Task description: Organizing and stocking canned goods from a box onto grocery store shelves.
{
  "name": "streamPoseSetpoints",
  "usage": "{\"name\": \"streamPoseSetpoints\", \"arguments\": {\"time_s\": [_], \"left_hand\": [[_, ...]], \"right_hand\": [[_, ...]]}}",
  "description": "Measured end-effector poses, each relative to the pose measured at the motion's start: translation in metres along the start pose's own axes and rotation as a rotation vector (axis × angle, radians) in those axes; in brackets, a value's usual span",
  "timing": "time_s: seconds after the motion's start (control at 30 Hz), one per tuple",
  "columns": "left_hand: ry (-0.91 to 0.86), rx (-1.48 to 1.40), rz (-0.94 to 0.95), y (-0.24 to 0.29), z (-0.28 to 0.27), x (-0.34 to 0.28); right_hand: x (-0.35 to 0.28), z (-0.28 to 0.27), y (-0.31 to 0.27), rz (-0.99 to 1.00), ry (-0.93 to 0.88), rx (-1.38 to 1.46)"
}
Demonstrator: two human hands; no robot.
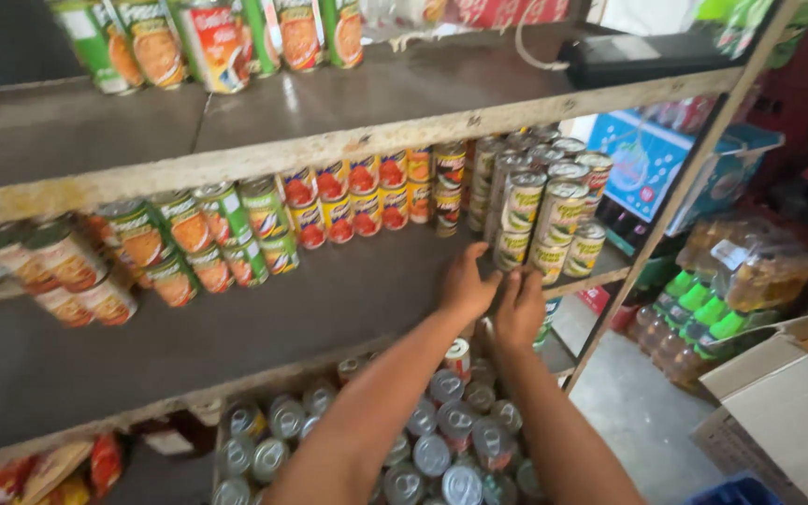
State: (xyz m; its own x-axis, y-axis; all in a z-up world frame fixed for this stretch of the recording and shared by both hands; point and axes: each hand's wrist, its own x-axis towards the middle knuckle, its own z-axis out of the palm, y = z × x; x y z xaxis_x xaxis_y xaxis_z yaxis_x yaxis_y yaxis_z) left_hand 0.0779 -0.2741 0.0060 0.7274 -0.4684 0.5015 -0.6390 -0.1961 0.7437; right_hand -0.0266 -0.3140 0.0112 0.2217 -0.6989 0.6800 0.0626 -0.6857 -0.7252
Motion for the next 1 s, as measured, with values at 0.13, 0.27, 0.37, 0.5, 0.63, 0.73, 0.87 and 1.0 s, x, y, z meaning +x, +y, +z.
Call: {"name": "streamPoseSetpoints", "arguments": {"time_s": [0.13,0.27,0.37,0.5,0.63,0.73,0.87,1.0], "left_hand": [[0.011,-0.060,0.034,0.002,0.021,0.020],[-0.058,-0.064,0.010,-0.019,0.034,0.040],[-0.122,-0.019,-0.035,0.001,0.020,0.040],[-0.167,0.067,-0.151,0.035,0.003,0.036],[-0.136,0.089,-0.156,0.028,0.009,0.038],[-0.106,0.102,-0.155,0.030,0.008,0.036],[-0.062,0.126,-0.152,0.016,0.002,0.023],[-0.065,0.105,-0.095,0.007,-0.031,0.010]], "right_hand": [[-0.002,0.011,0.005,-0.019,0.046,-0.149],[0.000,0.007,-0.019,-0.151,0.084,-0.209],[0.000,0.012,-0.007,-0.249,0.085,-0.224],[-0.002,0.020,0.007,-0.165,0.055,-0.283],[-0.003,0.021,0.011,-0.167,0.049,-0.268],[-0.002,0.020,0.008,-0.155,0.061,-0.296],[-0.005,0.016,0.007,-0.171,0.058,-0.313],[-0.005,0.012,0.002,-0.199,0.037,-0.304]]}}
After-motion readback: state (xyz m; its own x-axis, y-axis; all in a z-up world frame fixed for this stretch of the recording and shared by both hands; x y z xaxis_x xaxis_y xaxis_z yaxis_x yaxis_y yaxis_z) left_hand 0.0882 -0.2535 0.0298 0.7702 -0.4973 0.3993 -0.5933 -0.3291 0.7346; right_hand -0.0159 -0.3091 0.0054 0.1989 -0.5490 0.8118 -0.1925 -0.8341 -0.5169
